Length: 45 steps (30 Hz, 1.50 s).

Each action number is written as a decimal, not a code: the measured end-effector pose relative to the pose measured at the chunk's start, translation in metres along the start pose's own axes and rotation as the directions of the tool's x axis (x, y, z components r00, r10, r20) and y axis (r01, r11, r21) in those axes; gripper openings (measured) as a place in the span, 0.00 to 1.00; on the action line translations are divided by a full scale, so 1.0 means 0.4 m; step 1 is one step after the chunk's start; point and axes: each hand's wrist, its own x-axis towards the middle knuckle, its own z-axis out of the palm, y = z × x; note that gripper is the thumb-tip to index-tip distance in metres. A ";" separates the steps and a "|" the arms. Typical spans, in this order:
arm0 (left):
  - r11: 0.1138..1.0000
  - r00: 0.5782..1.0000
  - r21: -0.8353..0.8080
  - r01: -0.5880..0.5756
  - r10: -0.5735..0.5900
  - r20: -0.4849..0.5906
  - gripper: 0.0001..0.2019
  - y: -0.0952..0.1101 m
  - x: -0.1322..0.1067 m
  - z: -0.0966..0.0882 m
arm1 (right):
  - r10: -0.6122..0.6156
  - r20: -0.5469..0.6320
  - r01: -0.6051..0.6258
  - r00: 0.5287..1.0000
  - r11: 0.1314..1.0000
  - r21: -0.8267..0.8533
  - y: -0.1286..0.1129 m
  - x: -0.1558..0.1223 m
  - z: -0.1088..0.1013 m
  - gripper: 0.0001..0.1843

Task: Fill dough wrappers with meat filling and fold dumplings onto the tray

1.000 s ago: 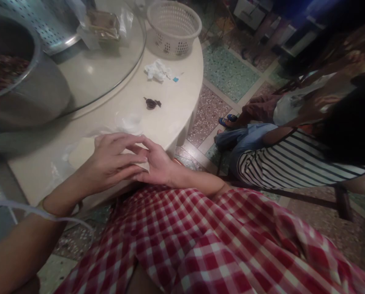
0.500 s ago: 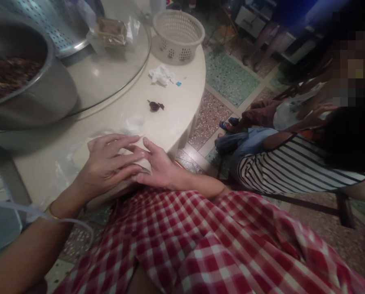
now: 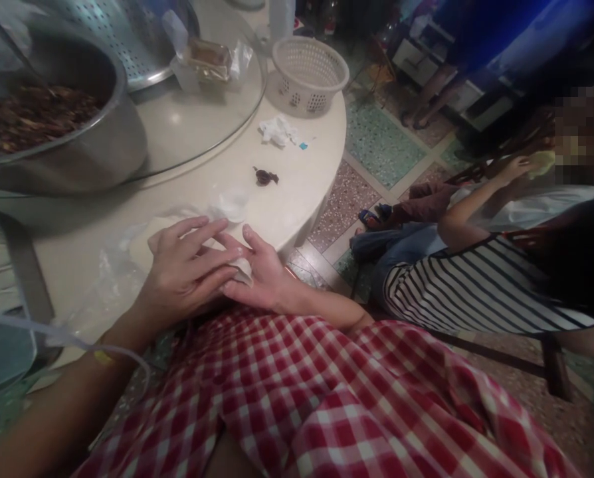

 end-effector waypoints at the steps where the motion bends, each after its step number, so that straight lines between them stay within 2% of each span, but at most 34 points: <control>1: 1.000 1.000 0.000 -0.008 0.008 0.003 0.07 0.001 -0.001 0.002 | -0.002 0.015 0.002 1.000 1.000 -0.003 0.003 0.005 -0.005 0.30; 7: 1.000 1.000 -0.003 -0.005 0.005 0.027 0.03 0.007 -0.012 0.014 | 0.008 -0.022 -0.009 1.000 0.999 -0.035 0.008 0.012 -0.011 0.31; 12: 0.998 0.998 0.005 0.064 -0.064 0.022 0.08 -0.003 -0.021 0.006 | -0.024 -0.038 0.024 0.999 1.000 -0.001 0.006 0.004 0.001 0.31; 20: 0.983 0.988 0.109 0.150 -0.144 -0.061 0.07 0.013 -0.032 0.009 | -0.092 -0.038 0.092 0.995 0.996 -0.014 0.021 0.015 -0.013 0.29; 25: 0.972 0.986 0.191 0.138 -0.116 -0.124 0.05 0.033 -0.041 0.020 | -0.154 -0.008 0.154 0.988 0.986 -0.063 0.031 0.028 -0.026 0.33; 29: 0.966 0.976 0.160 0.205 -0.189 -0.107 0.09 0.033 -0.048 0.012 | -0.206 -0.031 0.202 0.978 0.973 -0.109 0.031 0.021 -0.018 0.32; 32: 0.969 0.977 0.158 0.191 -0.171 -0.131 0.06 0.032 -0.047 0.008 | -0.197 -0.017 0.195 0.980 0.978 -0.074 0.030 0.016 -0.014 0.32; 35: 0.967 0.978 0.162 0.196 -0.180 -0.109 0.05 0.038 -0.040 0.013 | -0.182 -0.011 0.181 0.983 0.980 -0.081 0.033 0.020 -0.020 0.32; 39: 0.975 0.981 0.164 0.152 -0.128 -0.147 0.05 0.043 -0.037 0.021 | -0.218 -0.002 0.217 0.976 0.971 -0.103 0.038 0.029 -0.030 0.32; 43: 0.965 0.973 0.159 0.207 -0.186 -0.136 0.11 0.030 -0.049 0.017 | -0.283 0.011 0.283 0.959 0.956 -0.081 0.041 0.029 -0.025 0.33; 45: 0.965 0.969 0.153 0.214 -0.190 -0.160 0.08 0.026 -0.056 0.014 | -0.286 0.016 0.287 0.958 0.956 -0.054 0.042 0.027 -0.018 0.34</control>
